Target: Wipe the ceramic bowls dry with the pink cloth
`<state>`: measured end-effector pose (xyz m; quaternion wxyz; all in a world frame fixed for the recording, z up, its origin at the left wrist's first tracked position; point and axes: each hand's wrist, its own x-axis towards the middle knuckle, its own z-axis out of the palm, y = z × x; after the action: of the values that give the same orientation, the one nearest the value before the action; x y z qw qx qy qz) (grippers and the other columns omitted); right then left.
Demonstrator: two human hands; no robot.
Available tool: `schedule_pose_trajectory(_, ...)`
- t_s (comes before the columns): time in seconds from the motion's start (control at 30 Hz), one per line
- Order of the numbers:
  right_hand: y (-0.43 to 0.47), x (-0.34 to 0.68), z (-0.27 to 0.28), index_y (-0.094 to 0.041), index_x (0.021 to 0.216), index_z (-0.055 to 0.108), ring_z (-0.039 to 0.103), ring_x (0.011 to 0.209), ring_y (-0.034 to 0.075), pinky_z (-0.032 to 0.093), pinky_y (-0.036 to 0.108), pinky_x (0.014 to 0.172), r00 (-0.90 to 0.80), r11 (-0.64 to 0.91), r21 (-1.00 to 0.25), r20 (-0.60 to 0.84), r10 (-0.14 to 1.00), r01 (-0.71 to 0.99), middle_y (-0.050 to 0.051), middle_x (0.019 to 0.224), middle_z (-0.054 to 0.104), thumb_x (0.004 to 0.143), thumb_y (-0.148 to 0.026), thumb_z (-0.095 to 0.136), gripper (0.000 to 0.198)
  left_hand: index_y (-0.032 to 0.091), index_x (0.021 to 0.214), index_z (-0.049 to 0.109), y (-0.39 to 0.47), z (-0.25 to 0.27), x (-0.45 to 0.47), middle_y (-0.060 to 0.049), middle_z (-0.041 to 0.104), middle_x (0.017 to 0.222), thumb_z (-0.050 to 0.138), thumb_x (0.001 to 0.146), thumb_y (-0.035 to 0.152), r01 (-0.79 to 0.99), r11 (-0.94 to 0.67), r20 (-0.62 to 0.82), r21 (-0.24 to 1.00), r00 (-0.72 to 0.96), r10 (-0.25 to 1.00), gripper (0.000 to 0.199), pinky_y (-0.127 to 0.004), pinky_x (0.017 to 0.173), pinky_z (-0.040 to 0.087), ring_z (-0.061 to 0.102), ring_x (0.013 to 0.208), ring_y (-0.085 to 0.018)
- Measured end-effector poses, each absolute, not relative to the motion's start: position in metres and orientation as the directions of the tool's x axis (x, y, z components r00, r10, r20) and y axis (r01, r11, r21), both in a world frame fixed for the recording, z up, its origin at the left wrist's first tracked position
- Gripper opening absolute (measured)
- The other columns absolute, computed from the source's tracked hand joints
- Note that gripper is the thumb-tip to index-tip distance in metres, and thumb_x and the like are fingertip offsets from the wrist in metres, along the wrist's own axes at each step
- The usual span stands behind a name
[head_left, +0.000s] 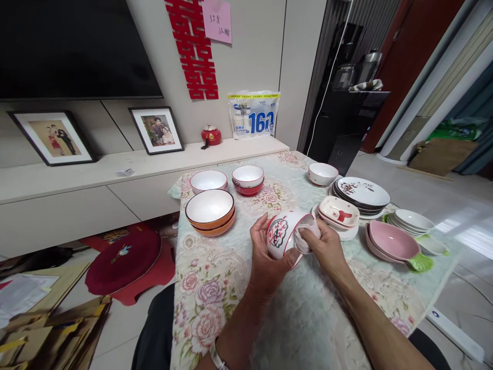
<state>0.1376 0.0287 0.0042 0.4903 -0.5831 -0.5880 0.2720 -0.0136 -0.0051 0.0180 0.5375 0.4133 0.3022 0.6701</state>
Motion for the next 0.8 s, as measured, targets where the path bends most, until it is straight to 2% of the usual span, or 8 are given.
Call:
schedule_pose_trajectory(0.1, 0.025, 0.144, 0.009, -0.017, 0.087, 0.067, 0.059, 0.062, 0.016, 0.046, 0.026, 0.059, 0.190, 0.282, -0.726, 0.493, 0.849, 0.627, -0.001, 0.070, 0.066, 0.086, -0.030, 0.060, 0.015, 0.024, 0.135, 0.035, -0.006, 0.015, -0.013, -0.014, 0.048, 0.137, 0.085, 0.064, 0.030, -0.459, -0.193, 0.232, 0.867, 0.029, 0.972, 0.088, -0.038, 0.101, 0.046, 0.056, 0.123, -0.028)
schedule_pose_trajectory(0.2, 0.017, 0.149, 0.016, -0.017, 0.110, 0.068, 0.070, 0.084, 0.019, 0.052, 0.027, 0.076, -0.024, 0.441, -0.364, 0.748, 0.663, 0.820, 0.006, 0.096, 0.075, 0.089, -0.019, 0.056, 0.024, 0.022, 0.137, 0.036, -0.006, 0.012, -0.015, -0.014, 0.051, 0.132, 0.083, 0.065, 0.029, -0.389, -0.171, 0.215, 0.905, 0.072, 0.974, 0.087, -0.040, 0.099, 0.047, 0.057, 0.118, -0.028)
schedule_pose_trajectory(0.3, 0.010, 0.149, 0.020, -0.013, 0.120, 0.064, 0.069, 0.104, 0.023, 0.051, 0.030, 0.091, -0.279, 0.522, -0.030, 0.819, 0.502, 0.853, 0.014, 0.113, 0.073, 0.091, -0.013, 0.053, 0.031, 0.021, 0.138, 0.039, -0.005, 0.011, -0.018, -0.014, 0.055, 0.127, 0.082, 0.065, 0.030, -0.261, -0.138, 0.155, 0.956, 0.045, 0.987, 0.085, -0.042, 0.097, 0.047, 0.059, 0.112, -0.028)
schedule_pose_trajectory(0.37, 0.008, 0.147, 0.022, -0.011, 0.121, 0.063, 0.069, 0.106, 0.024, 0.051, 0.031, 0.094, -0.332, 0.531, 0.047, 0.826, 0.455, 0.846, 0.017, 0.114, 0.072, 0.090, -0.011, 0.053, 0.032, 0.020, 0.136, 0.042, -0.005, 0.012, -0.018, -0.015, 0.055, 0.130, 0.080, 0.066, 0.027, -0.209, -0.127, 0.134, 0.970, 0.020, 0.991, 0.080, -0.044, 0.100, 0.046, 0.058, 0.114, -0.029)
schedule_pose_trajectory(0.47, 0.009, 0.144, 0.024, -0.014, 0.121, 0.062, 0.069, 0.105, 0.023, 0.052, 0.031, 0.092, -0.256, 0.526, -0.051, 0.831, 0.495, 0.849, 0.014, 0.113, 0.073, 0.089, -0.012, 0.053, 0.033, 0.020, 0.134, 0.045, -0.004, 0.012, -0.018, -0.015, 0.055, 0.134, 0.078, 0.067, 0.023, -0.235, -0.159, 0.159, 0.959, -0.016, 0.987, 0.075, -0.045, 0.105, 0.042, 0.055, 0.121, -0.029)
schedule_pose_trajectory(0.57, 0.014, 0.140, 0.023, -0.018, 0.118, 0.063, 0.071, 0.091, 0.022, 0.054, 0.030, 0.080, -0.034, 0.455, -0.325, 0.782, 0.622, 0.829, 0.009, 0.106, 0.074, 0.088, -0.020, 0.055, 0.030, 0.022, 0.133, 0.045, -0.005, 0.013, -0.017, -0.013, 0.056, 0.134, 0.079, 0.067, 0.027, -0.350, -0.173, 0.170, 0.920, -0.042, 0.985, 0.075, -0.041, 0.101, 0.046, 0.058, 0.119, -0.028)
schedule_pose_trajectory(0.67, 0.017, 0.135, 0.020, -0.017, 0.100, 0.066, 0.066, 0.068, 0.019, 0.051, 0.029, 0.063, 0.121, 0.313, -0.634, 0.545, 0.830, 0.707, 0.004, 0.084, 0.073, 0.088, -0.033, 0.056, 0.023, 0.022, 0.135, 0.043, -0.005, 0.016, -0.018, -0.012, 0.056, 0.135, 0.082, 0.067, 0.032, -0.475, -0.128, 0.110, 0.870, -0.065, 0.992, 0.078, -0.038, 0.093, 0.051, 0.062, 0.112, -0.027)
schedule_pose_trajectory(0.8, 0.017, 0.130, 0.018, -0.018, 0.082, 0.058, 0.058, 0.055, 0.018, 0.044, 0.027, 0.047, -0.002, 0.074, -0.920, 0.079, 0.997, 0.385, 0.000, 0.064, 0.062, 0.088, -0.050, 0.054, 0.032, 0.022, 0.137, 0.040, -0.002, 0.018, -0.021, -0.012, 0.060, 0.132, 0.080, 0.071, 0.035, -0.614, -0.074, 0.011, 0.785, -0.106, 0.994, 0.078, -0.040, 0.094, 0.052, 0.064, 0.111, -0.028)
